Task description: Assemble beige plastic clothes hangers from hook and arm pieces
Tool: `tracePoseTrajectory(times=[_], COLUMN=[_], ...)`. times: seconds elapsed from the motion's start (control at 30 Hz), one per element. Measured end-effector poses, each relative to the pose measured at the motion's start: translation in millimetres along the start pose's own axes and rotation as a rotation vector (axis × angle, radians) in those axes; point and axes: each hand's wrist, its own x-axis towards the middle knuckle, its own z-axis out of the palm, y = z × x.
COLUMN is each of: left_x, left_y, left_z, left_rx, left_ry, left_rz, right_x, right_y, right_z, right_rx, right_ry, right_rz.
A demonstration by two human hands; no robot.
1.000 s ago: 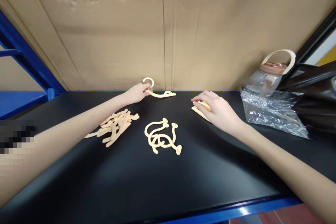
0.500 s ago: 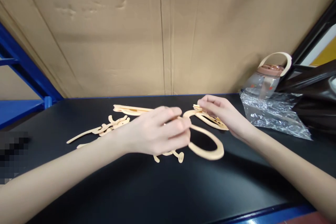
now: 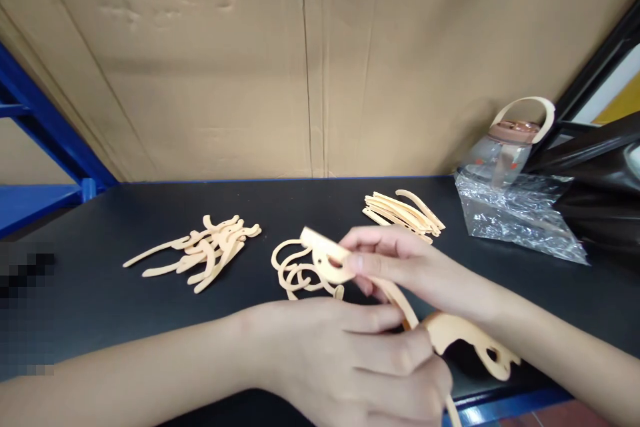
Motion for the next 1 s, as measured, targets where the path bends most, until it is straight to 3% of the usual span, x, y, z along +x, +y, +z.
tracePoseTrajectory(times=[0.03,0.07,0.13,0.23,0.27,0.37,0.6,0.7,0.77,0.87,1.0], left_x=[-8,-16,-31,-44,-44,-39,-36,-38,-38,-37,-39], left_y=[2,4,5,0,-3,-11,-14,-14,-15,-14,-13], left_z=[0.1,-0.3,-2.3,-7.0,-8.4,-11.4,-19.9,-21.7,-18.2,-5.3,12.5], left_rx=[0.021,0.058,0.064,-0.147,-0.257,-0.542,-0.69,-0.881,-0.957,-0.976,-1.034], left_ry=[0.048,0.176,0.377,0.494,0.503,0.496,0.608,0.643,0.586,0.484,0.431], left_rz=[-0.017,-0.091,-0.333,-0.779,-0.842,-0.886,-0.875,-0.963,-0.99,-0.937,-0.86], right_x=[1,1,2,1,1,2,7,7,7,5,4], right_y=[0,1,0,2,4,14,31,31,29,28,26], right_z=[-2,-3,-5,1,4,13,13,11,11,13,18], right_rx=[-0.001,-0.017,-0.075,-0.153,-0.165,-0.166,-0.231,-0.457,-0.681,-0.993,-1.283], right_ry=[0.059,0.114,0.195,0.24,0.238,0.236,0.204,0.241,0.282,0.326,0.288], right_rz=[-0.022,-0.044,-0.078,-0.095,-0.097,-0.124,-0.12,-0.182,-0.261,-0.334,-0.422])
